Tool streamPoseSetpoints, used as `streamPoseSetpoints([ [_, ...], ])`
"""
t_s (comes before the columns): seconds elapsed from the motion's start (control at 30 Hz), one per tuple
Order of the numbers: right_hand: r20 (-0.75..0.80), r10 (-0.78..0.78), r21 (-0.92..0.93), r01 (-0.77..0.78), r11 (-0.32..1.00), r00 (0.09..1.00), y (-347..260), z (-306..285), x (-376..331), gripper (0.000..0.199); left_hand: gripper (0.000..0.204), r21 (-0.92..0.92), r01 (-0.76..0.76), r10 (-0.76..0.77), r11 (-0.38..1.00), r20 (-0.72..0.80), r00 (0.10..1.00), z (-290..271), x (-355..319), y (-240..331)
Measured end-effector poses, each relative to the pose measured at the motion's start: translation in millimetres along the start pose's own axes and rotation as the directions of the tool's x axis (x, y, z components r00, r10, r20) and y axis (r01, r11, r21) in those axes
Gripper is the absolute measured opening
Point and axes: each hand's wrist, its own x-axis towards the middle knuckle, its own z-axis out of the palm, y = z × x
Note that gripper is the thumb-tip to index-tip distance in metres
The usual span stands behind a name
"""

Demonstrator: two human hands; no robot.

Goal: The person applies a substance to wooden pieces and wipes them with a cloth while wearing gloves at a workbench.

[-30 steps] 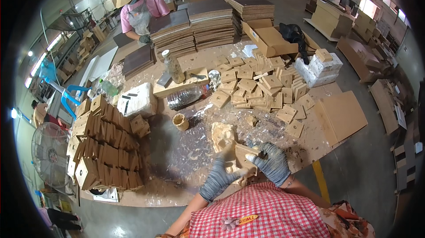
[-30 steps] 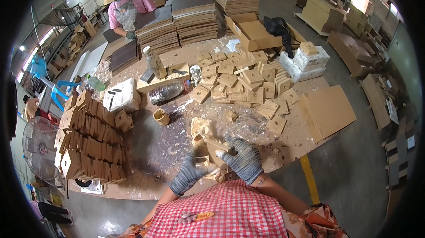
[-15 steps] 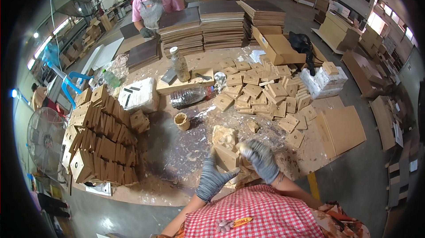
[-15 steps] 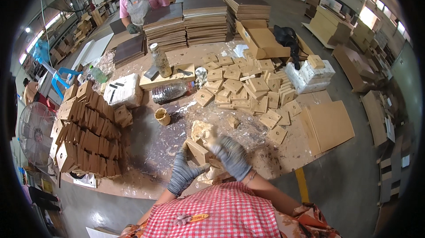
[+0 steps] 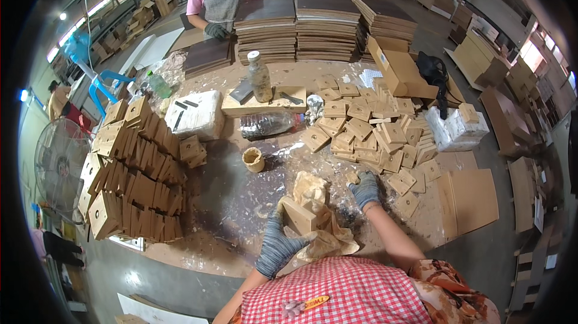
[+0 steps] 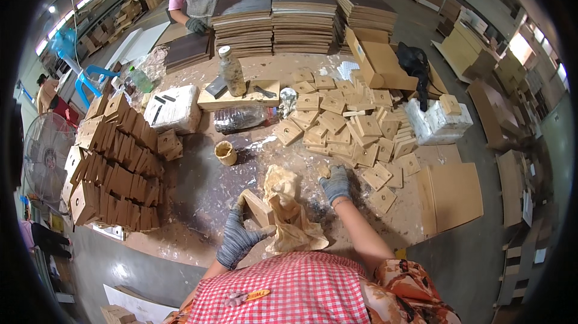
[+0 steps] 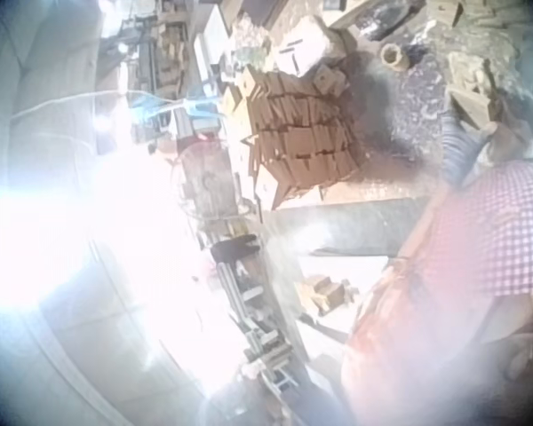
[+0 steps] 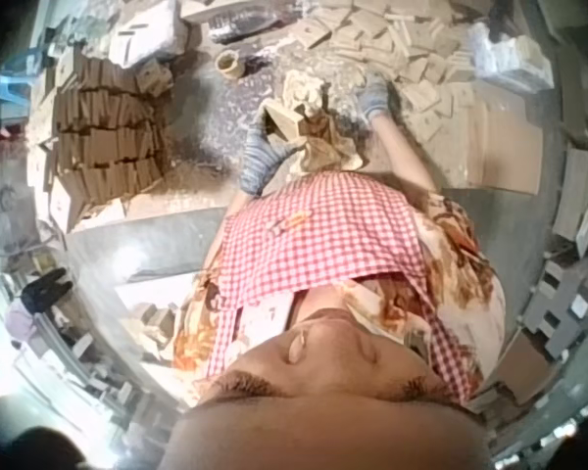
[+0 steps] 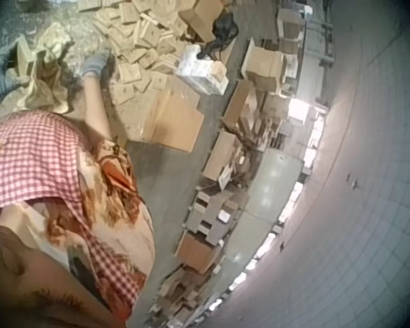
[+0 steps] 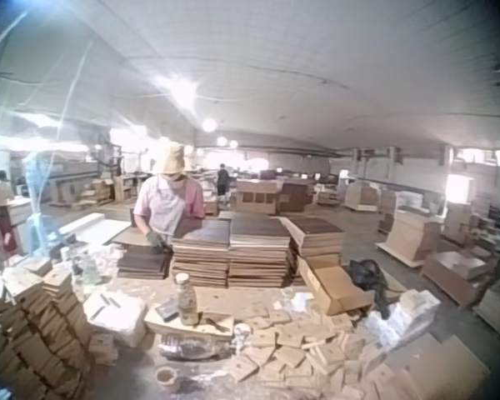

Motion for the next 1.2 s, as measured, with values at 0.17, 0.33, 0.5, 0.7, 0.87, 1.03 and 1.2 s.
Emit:
streamPoseSetpoints([
  [0.17,-0.005,0.005,0.032,-0.005,0.999,1.0,6,-9,3,0.042,0.107,0.025,-0.025,0.025,0.999,-0.025,0.999,5,11,2],
  [0.33,-0.125,-0.453,0.484,0.453,0.749,0.883,-98,-112,-52,0.037,0.106,0.09,-0.129,0.139,0.988,-0.117,0.983,7,14,-7],
  [0.5,-0.237,-0.601,0.385,0.642,0.663,0.763,-132,-147,-91,0.039,0.102,0.145,-0.175,0.195,0.974,-0.137,0.971,12,23,-2],
  [0.7,-0.208,-0.672,0.351,0.696,0.627,0.711,-137,-148,-96,0.041,0.103,0.163,-0.246,0.266,0.956,-0.122,0.956,14,21,4],
  [0.87,-0.204,-0.697,0.289,0.722,0.628,0.688,-140,-149,-94,0.04,0.103,0.21,-0.229,0.258,0.951,-0.12,0.959,8,19,11],
  [1.03,-0.114,-0.396,0.656,0.368,0.659,0.911,-137,-147,-100,0.036,0.105,0.179,-0.164,0.187,0.97,-0.118,0.975,5,14,18],
  [1.2,0.393,-0.162,0.919,-0.388,0.064,0.905,-118,-127,-89,0.042,0.105,0.173,-0.182,0.202,0.968,-0.11,0.973,6,13,11],
])
